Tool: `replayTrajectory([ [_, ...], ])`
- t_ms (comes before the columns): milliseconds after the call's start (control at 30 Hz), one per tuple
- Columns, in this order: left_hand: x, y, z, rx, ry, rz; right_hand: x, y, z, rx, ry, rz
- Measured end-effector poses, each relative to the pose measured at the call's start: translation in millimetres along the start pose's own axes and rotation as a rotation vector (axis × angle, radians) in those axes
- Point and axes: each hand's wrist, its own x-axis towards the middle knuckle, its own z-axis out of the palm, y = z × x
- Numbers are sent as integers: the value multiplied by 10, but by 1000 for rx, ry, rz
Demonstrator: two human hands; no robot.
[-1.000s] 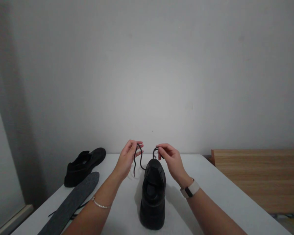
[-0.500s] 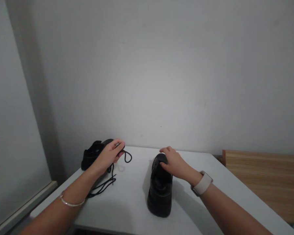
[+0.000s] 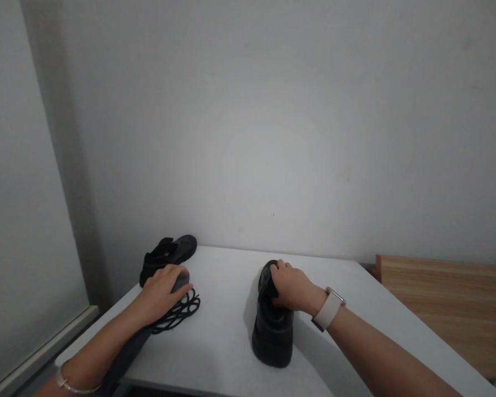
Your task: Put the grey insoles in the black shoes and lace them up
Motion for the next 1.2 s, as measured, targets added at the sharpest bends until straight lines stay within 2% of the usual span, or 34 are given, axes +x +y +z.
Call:
replayTrajectory([
  [67,-21,129,18,0,69,36,-28,-3,-16,9,1,-34],
  [133,-60,332,49,-95,44,110,-53,4,-36,8,4,-69],
  [233,-124,712,160,-345,-67,215,-68,21,-55,-11,-1,-100],
  [300,-120,955,288,-471,-128,283,-63,33,-56,-31,-1,-95],
  [367,-40,1149,447,-566,-133,334,-52,53,-53,-49,-2,-80],
  [467,198,1316,699,-702,-132,322,-28,120,-55,-29,11,-76],
  [633,561,1393,1002,-818,-377,309,52,314,-61,94,43,-27],
  [700,626,1409,1086,-844,-393,271,99,388,-41,174,77,-1],
  [867,700,1463,1294,-899,-211,112,211,517,111,413,195,82],
  [1000,711,1477,1411,-887,-71,38,161,549,230,603,285,55],
  [1133,680,1437,1463,-1002,-11,6,-61,419,141,635,574,-25],
  [1200,657,1416,1482,-1096,-14,-12,-167,308,32,593,631,-111],
])
